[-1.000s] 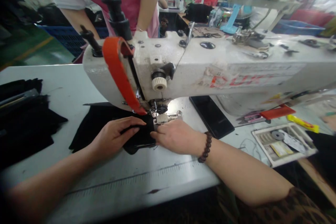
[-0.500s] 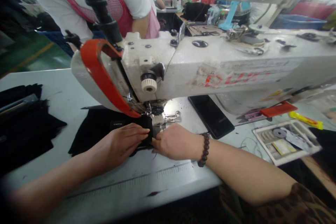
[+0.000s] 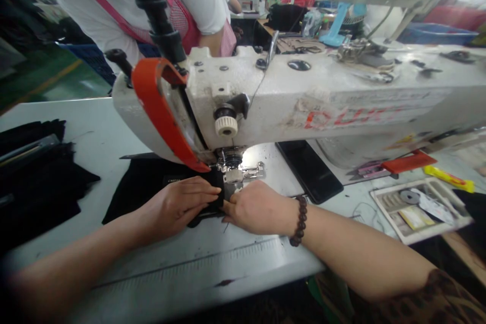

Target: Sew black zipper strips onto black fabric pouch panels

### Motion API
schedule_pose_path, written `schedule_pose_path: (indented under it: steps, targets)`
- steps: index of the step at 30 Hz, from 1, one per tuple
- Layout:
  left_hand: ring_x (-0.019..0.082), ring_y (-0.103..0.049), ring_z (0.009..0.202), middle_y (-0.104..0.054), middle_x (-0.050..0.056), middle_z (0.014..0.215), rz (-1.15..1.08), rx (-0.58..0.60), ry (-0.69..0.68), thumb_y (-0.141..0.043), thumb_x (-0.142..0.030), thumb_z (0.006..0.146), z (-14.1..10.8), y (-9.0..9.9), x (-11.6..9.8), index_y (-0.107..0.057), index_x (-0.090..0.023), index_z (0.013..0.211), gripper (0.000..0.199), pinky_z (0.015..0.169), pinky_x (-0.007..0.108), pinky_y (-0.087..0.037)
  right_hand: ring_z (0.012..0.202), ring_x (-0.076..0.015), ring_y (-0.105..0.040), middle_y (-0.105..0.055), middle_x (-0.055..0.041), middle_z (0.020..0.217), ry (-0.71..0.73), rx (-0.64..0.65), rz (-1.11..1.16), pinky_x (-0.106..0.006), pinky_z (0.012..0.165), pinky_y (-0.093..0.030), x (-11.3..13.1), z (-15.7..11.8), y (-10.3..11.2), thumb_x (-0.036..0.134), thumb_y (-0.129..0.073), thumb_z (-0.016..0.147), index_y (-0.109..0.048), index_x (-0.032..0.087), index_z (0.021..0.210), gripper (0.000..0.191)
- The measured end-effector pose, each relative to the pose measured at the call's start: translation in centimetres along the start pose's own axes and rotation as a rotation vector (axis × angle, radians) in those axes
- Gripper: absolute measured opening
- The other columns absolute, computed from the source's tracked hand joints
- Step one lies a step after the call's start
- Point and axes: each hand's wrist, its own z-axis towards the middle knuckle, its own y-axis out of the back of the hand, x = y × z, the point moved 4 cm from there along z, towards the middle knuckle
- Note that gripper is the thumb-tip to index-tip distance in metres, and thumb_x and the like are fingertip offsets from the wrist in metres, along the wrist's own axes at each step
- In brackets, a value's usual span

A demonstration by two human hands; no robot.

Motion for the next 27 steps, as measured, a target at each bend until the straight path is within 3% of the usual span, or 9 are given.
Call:
schedule_pose_path:
  steps: [6, 11, 19, 27]
  targets:
    - [0.018, -0.059, 0.089, -0.066, 0.011, 0.096, -0.040, -0.015, 0.018, -0.045, -0.010, 0.084, -0.2, -0.1, 0.9, -0.063, -0.010, 0.095, 0.021, 0.077, 0.033, -0.053, 0.054, -0.0110, -0.050, -0.061, -0.0008, 0.068, -0.013, -0.065, -0.015, -0.026, 0.046, -0.020, -0.3, -0.2, 0.4, 0.035, -0.046, 0.087, -0.055, 0.016, 0.101, 0.026]
    - [0.017, -0.059, 0.083, -0.065, 0.009, 0.090, -0.123, -0.108, 0.040, -0.049, -0.011, 0.082, -0.2, 0.0, 1.3, -0.063, -0.013, 0.094, 0.018, 0.073, 0.033, -0.052, 0.057, -0.0093, -0.051, -0.058, 0.0001, 0.065, -0.035, -0.341, -0.036, -0.026, 0.048, -0.024, -1.0, -1.0, 1.3, 0.029, -0.039, 0.089, -0.057, 0.016, 0.074, 0.027]
    - [0.016, -0.055, 0.079, -0.062, 0.009, 0.087, 0.003, -0.130, -0.019, -0.049, -0.010, 0.082, -0.4, -0.3, 0.3, -0.063, -0.012, 0.093, 0.017, 0.069, 0.032, -0.051, 0.057, -0.0101, -0.049, -0.055, 0.0003, 0.062, 0.031, -0.577, -0.182, -0.026, 0.051, -0.030, -0.3, -0.8, 1.0, 0.019, -0.037, 0.090, -0.057, 0.014, 0.081, 0.023]
    - [0.017, -0.052, 0.079, -0.062, 0.011, 0.086, 0.177, -0.079, -0.115, -0.048, -0.009, 0.083, -0.5, -0.9, -0.4, -0.062, -0.007, 0.090, 0.015, 0.071, 0.032, -0.051, 0.050, -0.0100, -0.039, -0.047, 0.0029, 0.053, 0.207, -0.612, -0.225, -0.027, 0.049, -0.025, 0.0, -0.6, 0.6, 0.013, -0.037, 0.089, -0.050, 0.016, 0.064, 0.028]
